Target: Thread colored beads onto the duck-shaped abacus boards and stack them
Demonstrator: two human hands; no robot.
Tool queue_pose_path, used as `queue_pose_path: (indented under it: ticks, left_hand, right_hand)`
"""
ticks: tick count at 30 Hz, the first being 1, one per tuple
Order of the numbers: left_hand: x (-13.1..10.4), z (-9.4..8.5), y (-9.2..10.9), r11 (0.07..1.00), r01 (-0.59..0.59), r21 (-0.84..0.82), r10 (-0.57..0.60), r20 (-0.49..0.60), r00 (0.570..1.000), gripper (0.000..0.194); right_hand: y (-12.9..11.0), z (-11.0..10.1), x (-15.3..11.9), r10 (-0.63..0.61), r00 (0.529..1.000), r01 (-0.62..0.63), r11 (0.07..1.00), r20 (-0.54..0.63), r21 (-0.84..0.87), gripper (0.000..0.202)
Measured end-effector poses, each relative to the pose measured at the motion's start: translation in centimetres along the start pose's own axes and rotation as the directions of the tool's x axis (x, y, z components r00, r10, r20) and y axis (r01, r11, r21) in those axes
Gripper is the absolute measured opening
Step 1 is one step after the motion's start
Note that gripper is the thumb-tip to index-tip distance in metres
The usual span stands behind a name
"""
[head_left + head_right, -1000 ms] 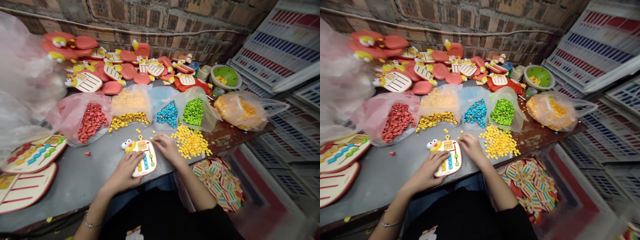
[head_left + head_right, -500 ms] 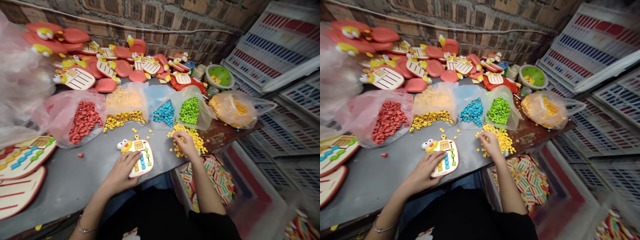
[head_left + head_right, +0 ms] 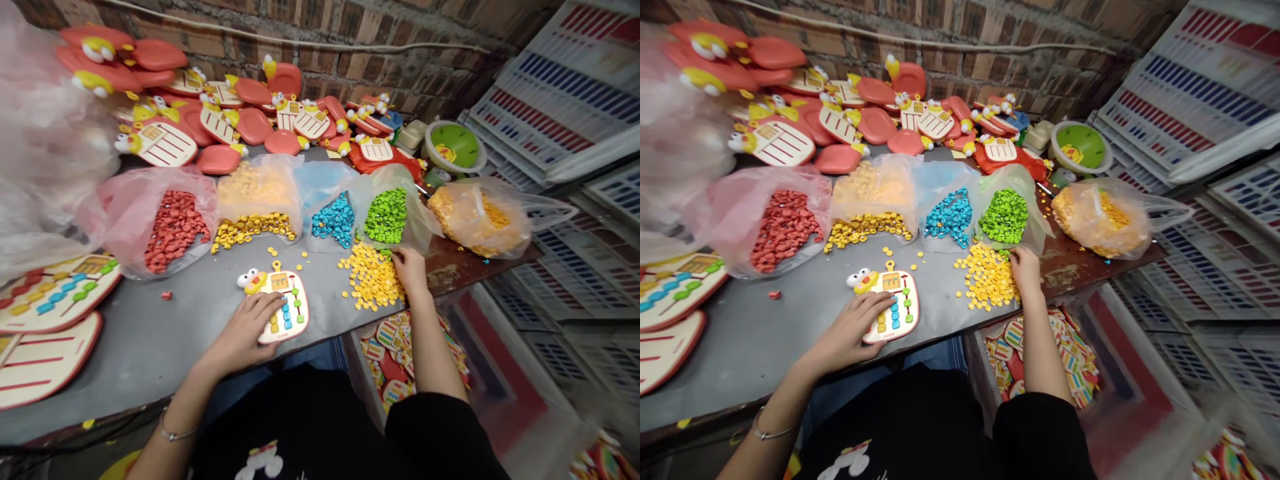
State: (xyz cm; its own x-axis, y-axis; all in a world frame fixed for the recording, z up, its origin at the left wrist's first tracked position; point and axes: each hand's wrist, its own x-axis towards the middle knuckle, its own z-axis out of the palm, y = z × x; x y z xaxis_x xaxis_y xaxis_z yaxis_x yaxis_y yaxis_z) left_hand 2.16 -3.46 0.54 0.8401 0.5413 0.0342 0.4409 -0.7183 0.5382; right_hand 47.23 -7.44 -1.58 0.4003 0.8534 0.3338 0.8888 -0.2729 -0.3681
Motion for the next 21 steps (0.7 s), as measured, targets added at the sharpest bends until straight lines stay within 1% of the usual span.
queue_pose_path:
  ticks: [3, 5, 6, 8, 10, 12, 14, 16, 18, 20, 21]
  left_hand:
    - [0.0, -0.2, 0.1, 1.000, 0.011, -0.018, -0.011, 0.014, 1.000, 0.069]
    - [0.0, -0.2, 0.1, 1.000, 0.012, -0.025, -0.012, 0.021, 1.000, 0.069]
    - [0.0, -0.3, 0.2, 1.000, 0.013, -0.026, -0.013, 0.024, 1.000, 0.069]
    - [0.0, -0.3, 0.1, 0.999, 0.016, -0.028, -0.015, 0.022, 1.000, 0.068]
    - [0.0, -0.3, 0.1, 0.999, 0.013, -0.030, -0.013, 0.014, 1.000, 0.068]
    - [-0.1, -0.3, 0.2, 0.999, 0.008, -0.033, -0.008, 0.004, 1.000, 0.069]
    - [-0.1, -0.3, 0.2, 0.999, 0.007, -0.038, -0.007, -0.003, 1.000, 0.070]
    - [0.0, -0.3, 0.2, 0.999, 0.008, -0.045, -0.009, -0.011, 1.000, 0.070]
    - [0.0, -0.3, 0.2, 0.999, 0.005, -0.049, -0.006, -0.018, 1.000, 0.070]
    - [0.0, -0.2, 0.2, 0.999, -0.002, -0.047, 0.001, -0.028, 1.000, 0.070]
    - [0.0, -0.1, 0.2, 0.999, -0.007, -0.046, 0.005, -0.032, 0.999, 0.070]
  right_hand:
    - [-1.9, -0.5, -1.0, -0.001, 0.995, 0.008, 0.997, -0.100, 0.071, 0.017]
    - [-4.3, -0.7, -1.9, -0.002, 0.989, 0.028, 0.984, -0.146, 0.178, 0.017]
    - [-5.9, -0.6, -2.3, -0.012, 0.989, 0.047, 0.969, -0.145, 0.244, 0.016]
    - [-9.6, -0.1, -3.2, -0.077, 0.993, 0.108, 0.919, -0.094, 0.379, 0.014]
    - [-13.7, 0.9, -4.0, -0.217, 0.976, 0.192, 0.858, -0.002, 0.477, 0.013]
    - [-17.3, 2.2, -4.4, -0.372, 0.923, 0.265, 0.803, 0.101, 0.534, 0.015]
    - [-20.0, 3.7, -4.5, -0.473, 0.860, 0.300, 0.772, 0.191, 0.560, 0.016]
    - [-21.6, 5.0, -4.3, -0.504, 0.823, 0.307, 0.782, 0.261, 0.542, 0.014]
    - [-22.4, 5.7, -4.2, -0.496, 0.811, 0.309, 0.815, 0.311, 0.491, 0.012]
    - [-22.6, 5.6, -4.2, -0.488, 0.805, 0.320, 0.835, 0.336, 0.447, 0.013]
    - [-22.5, 5.3, -4.3, -0.499, 0.794, 0.326, 0.832, 0.347, 0.449, 0.015]
